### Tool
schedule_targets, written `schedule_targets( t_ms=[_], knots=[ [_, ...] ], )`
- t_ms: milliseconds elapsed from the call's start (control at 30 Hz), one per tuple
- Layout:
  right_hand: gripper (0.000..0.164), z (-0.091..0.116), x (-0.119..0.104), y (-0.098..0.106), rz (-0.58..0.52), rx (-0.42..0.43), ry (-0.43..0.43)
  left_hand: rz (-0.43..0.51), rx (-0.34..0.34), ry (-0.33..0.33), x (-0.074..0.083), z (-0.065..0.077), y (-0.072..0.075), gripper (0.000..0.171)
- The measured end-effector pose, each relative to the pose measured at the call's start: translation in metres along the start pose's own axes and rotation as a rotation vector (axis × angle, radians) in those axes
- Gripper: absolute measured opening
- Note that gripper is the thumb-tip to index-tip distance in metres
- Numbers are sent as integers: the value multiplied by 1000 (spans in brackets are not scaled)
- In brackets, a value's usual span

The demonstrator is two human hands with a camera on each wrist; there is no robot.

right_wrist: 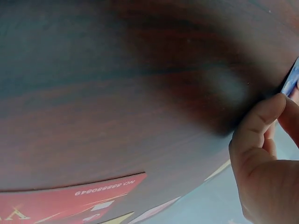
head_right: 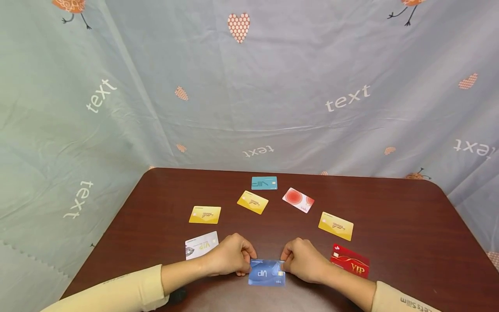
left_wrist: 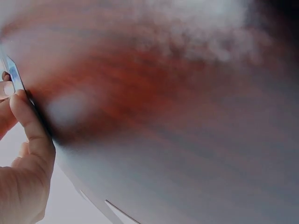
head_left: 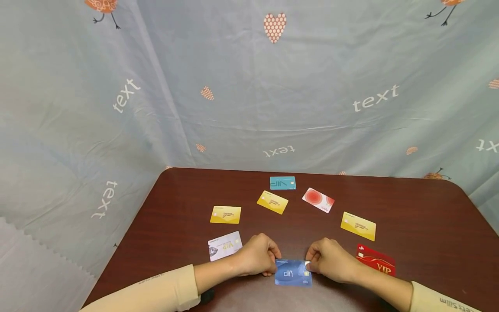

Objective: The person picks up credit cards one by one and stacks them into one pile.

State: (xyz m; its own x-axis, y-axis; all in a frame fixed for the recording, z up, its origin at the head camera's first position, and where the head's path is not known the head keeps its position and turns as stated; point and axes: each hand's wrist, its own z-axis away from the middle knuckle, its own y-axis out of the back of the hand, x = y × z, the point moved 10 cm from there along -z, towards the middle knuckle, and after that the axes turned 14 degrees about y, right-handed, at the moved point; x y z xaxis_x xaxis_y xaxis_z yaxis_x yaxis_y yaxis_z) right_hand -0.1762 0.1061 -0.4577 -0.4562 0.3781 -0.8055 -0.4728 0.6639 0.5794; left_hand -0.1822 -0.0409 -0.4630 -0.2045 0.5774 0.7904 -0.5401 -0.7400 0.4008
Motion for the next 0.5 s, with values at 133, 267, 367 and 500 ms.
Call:
schedule_targets(
  t_ms=[133, 267, 367, 500],
  knots=[
    [18, -1, -1, 2, 36, 7, 24, 1, -4, -1, 0, -1, -1, 24],
    [18, -1, 1, 2, 28, 8, 21, -5, 1, 4, 0, -1, -1, 24],
    [17, -2, 3, 1, 15, 5, 15, -6, 2, 10, 0, -1, 0, 24],
    [16, -1, 3, 1, 20, 1, 13, 11, -11, 13, -1, -1, 0, 22]
  ],
)
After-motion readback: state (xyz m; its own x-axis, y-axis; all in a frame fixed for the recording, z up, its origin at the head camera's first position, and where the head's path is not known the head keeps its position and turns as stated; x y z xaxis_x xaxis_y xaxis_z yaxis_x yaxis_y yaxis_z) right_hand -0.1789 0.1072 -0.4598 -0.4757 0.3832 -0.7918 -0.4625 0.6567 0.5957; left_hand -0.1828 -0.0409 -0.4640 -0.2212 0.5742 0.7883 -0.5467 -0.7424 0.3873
